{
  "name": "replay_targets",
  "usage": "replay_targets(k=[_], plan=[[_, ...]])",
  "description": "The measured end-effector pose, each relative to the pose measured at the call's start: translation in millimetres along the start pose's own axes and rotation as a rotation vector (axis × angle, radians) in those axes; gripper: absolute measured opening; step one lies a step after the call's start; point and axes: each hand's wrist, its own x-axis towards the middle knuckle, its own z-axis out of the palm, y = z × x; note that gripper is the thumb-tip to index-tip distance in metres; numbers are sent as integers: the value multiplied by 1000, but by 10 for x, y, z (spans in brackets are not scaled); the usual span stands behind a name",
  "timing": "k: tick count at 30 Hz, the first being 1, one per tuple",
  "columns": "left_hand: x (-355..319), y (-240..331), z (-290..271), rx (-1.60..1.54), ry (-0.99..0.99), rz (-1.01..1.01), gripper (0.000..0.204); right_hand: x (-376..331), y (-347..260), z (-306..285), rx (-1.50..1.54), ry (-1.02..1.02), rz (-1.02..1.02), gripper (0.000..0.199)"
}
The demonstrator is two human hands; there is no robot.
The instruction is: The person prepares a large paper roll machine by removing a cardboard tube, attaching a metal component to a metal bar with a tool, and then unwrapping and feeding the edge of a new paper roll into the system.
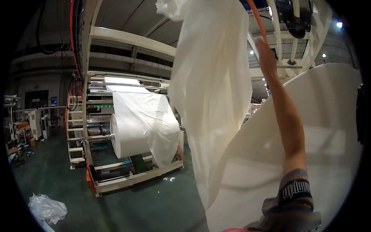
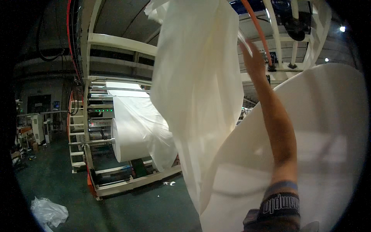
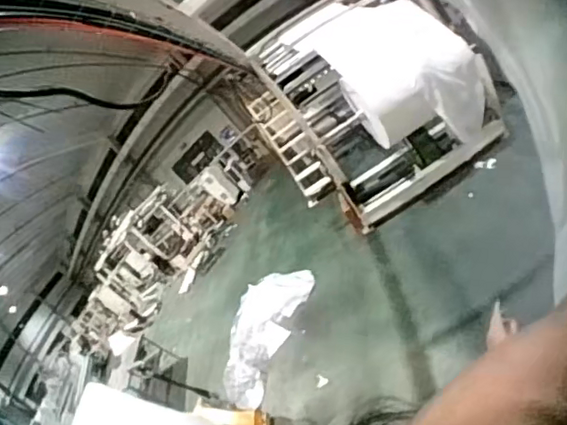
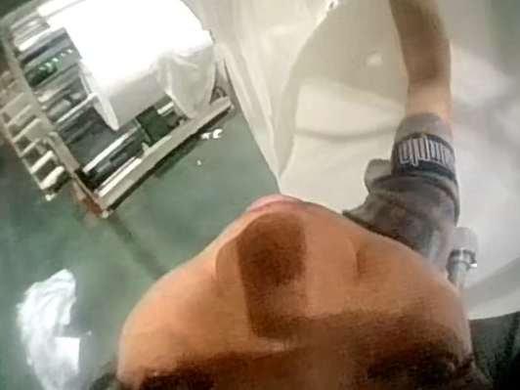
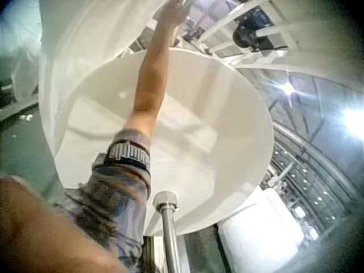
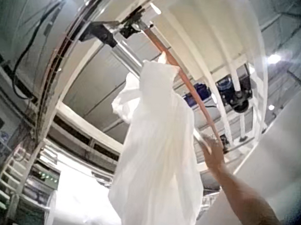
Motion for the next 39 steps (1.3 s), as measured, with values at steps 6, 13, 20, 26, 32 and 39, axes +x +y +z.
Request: replay_targets(k=[6,13,20,26,32,39], plan=[[2373,1158,-544,156,362,1016,75,-1213,-86,-256,35,-442,340,118],[3803,5922,-1451,-431,341,1290,85,-1082,-16,1000,85,-254,388,116],[3685,7004,-735,-45,460,1349,64,-904,435,1227,677,-49,295,51],[4028,6812,-366,365,690,1284,47,-983,367,1445,1124,-6,412,35],[4306,6114,265,827,684,1119,33,301,421,1125,-131,16,250,48],[5369,4263,1108,545,1195,1578,28,-372,-462,350,63,316,-165,62]])
